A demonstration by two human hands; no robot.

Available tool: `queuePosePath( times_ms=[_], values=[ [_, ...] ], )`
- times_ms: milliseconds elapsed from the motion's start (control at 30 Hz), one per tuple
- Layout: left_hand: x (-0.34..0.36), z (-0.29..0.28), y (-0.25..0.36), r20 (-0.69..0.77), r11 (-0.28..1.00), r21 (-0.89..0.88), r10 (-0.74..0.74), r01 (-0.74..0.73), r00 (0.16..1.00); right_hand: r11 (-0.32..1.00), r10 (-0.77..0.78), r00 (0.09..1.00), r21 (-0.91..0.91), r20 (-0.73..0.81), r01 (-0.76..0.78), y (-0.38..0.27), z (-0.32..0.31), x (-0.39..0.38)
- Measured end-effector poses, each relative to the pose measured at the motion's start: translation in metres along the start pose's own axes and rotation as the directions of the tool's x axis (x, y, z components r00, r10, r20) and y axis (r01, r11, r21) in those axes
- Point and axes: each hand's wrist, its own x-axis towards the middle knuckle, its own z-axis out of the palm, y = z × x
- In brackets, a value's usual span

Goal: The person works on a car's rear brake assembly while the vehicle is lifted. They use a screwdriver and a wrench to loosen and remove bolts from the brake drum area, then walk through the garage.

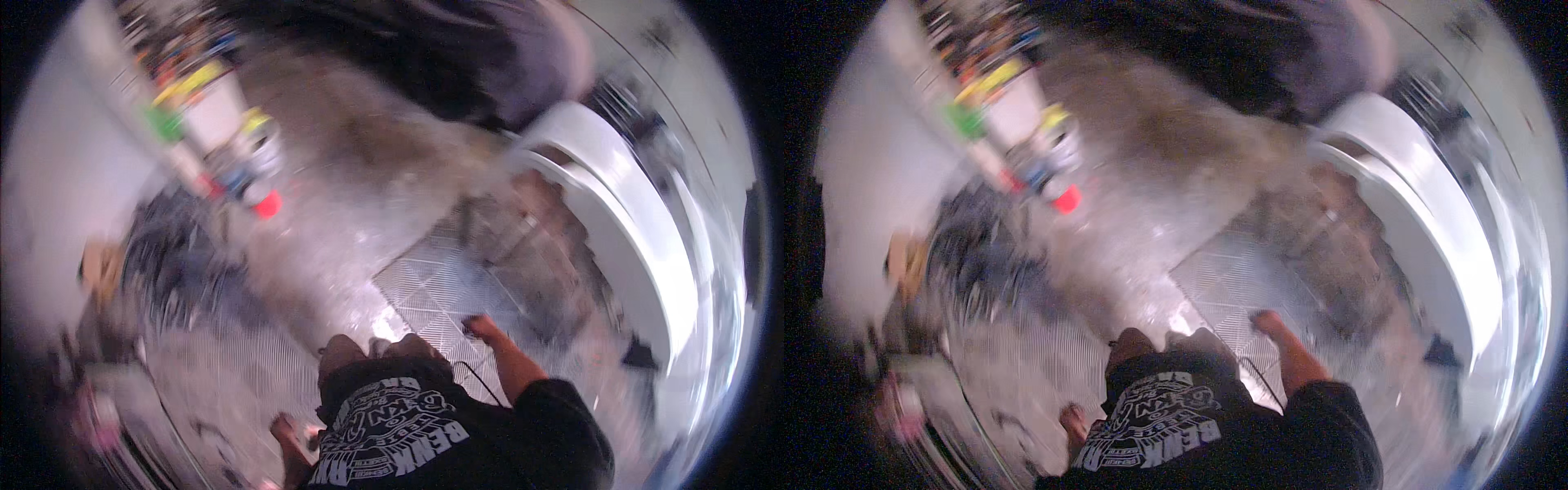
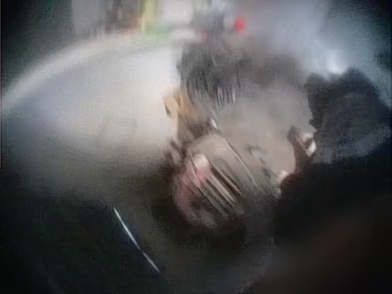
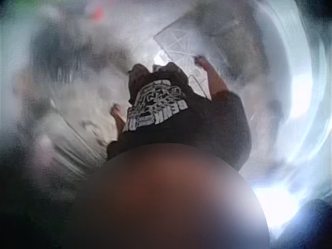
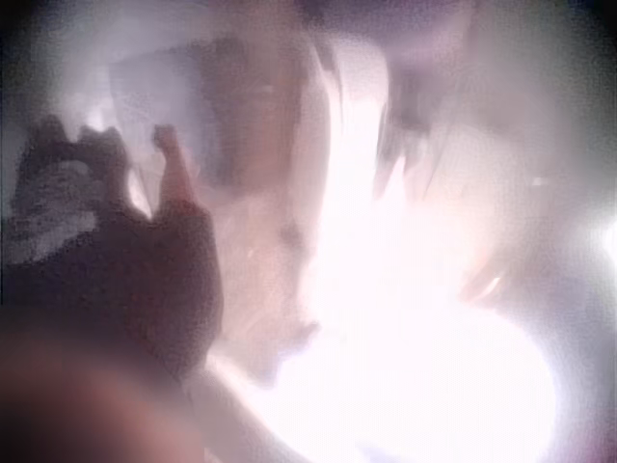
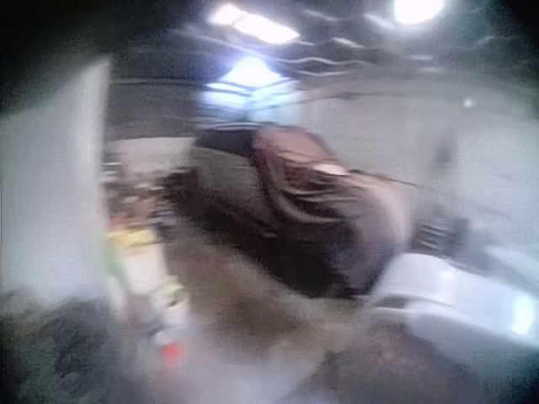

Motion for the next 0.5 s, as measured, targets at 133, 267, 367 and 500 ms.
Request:
queuePosePath(
  times_ms=[133,267,367,500],
  values=[
    [0.067,-0.062,0.298,0.217,0.832,-0.421,0.48,-0.362,0.85,0.919,-0.226,0.953,0.282,-0.202,0.277,-0.084,-0.048,0.068],
    [0.082,-0.114,0.607,0.397,0.556,-0.418,0.823,-0.718,0.406,0.966,0.042,0.957,0.258,-0.288,0.035,-0.133,-0.093,0.104],
    [0.056,-0.164,0.764,0.542,0.363,-0.406,0.835,-0.839,0.099,0.629,0.546,0.822,0.729,-0.165,-0.272,-0.144,-0.103,0.109],
    [0.011,-0.212,0.914,0.652,0.165,-0.429,0.737,-0.888,-0.178,0.644,0.632,0.766,0.629,-0.118,-0.434,-0.159,-0.062,0.096]
  ],
)
